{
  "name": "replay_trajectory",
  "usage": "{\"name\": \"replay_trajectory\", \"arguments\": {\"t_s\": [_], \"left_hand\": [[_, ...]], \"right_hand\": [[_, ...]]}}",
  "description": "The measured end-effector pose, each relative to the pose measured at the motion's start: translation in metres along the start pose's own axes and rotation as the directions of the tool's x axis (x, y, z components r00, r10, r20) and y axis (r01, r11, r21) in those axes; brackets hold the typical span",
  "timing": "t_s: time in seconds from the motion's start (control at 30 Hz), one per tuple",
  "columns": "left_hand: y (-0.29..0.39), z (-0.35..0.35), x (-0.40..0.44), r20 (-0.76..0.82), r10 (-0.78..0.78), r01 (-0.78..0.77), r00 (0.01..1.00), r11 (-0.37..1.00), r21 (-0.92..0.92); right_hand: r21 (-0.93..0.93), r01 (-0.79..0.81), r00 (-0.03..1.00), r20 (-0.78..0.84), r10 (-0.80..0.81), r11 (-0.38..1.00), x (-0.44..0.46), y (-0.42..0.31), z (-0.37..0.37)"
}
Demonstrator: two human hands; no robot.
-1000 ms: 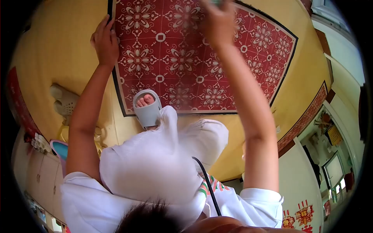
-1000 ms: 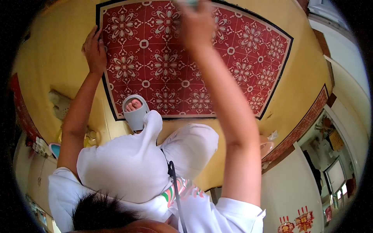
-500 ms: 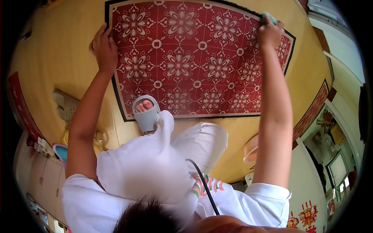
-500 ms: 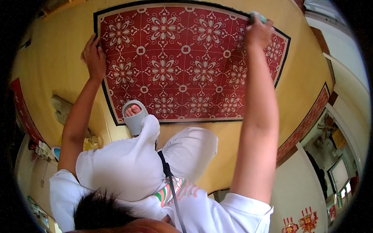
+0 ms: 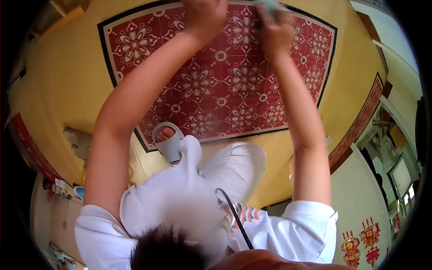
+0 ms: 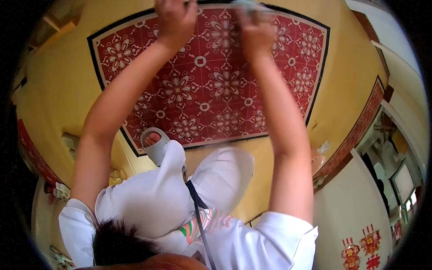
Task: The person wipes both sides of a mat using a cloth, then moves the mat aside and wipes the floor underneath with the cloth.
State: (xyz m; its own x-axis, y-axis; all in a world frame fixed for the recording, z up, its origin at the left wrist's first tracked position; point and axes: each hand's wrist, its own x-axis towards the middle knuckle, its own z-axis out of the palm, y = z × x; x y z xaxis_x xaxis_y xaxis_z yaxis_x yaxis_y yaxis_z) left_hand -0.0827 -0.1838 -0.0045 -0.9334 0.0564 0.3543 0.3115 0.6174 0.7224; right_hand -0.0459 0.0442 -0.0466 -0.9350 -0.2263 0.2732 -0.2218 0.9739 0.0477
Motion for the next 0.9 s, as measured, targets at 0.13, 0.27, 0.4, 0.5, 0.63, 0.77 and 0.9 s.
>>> {"name": "replay_trajectory", "arguments": {"t_s": [0.13, 0.27, 0.4, 0.5, 0.63, 0.77, 0.9], "left_hand": [[-0.011, 0.028, -0.002, 0.248, 0.347, -0.386, 0.905, 0.913, 0.133], [-0.011, 0.022, -0.001, 0.283, 0.359, -0.421, 0.889, 0.885, 0.198], [-0.014, 0.027, -0.001, 0.333, 0.301, -0.393, 0.893, 0.883, 0.256], [-0.012, 0.029, 0.000, 0.382, 0.273, -0.389, 0.883, 0.882, 0.268], [-0.011, 0.029, -0.002, 0.537, 0.226, -0.397, 0.813, 0.890, 0.226], [-0.004, 0.028, 0.008, 0.637, 0.186, -0.436, 0.748, 0.862, 0.260], [-0.004, 0.033, 0.011, 0.666, 0.131, -0.435, 0.735, 0.844, 0.313]], "right_hand": [[-0.284, -0.562, 0.800, 0.055, 0.598, 0.777, -0.021, 0.159, -0.026], [-0.162, -0.402, 0.915, -0.047, 0.400, 0.901, -0.015, 0.135, -0.047], [0.205, 0.055, 0.998, 0.010, -0.058, 0.977, 0.004, -0.011, -0.048], [0.108, 0.115, 0.992, 0.042, -0.120, 0.987, 0.001, 0.000, -0.031], [-0.048, -0.246, 0.968, -0.053, 0.244, 0.968, -0.014, 0.129, -0.018], [-0.208, -0.647, 0.744, 0.037, 0.667, 0.734, -0.027, 0.235, -0.025], [0.024, -0.464, 0.877, -0.127, 0.463, 0.885, 0.019, 0.160, -0.061]]}}
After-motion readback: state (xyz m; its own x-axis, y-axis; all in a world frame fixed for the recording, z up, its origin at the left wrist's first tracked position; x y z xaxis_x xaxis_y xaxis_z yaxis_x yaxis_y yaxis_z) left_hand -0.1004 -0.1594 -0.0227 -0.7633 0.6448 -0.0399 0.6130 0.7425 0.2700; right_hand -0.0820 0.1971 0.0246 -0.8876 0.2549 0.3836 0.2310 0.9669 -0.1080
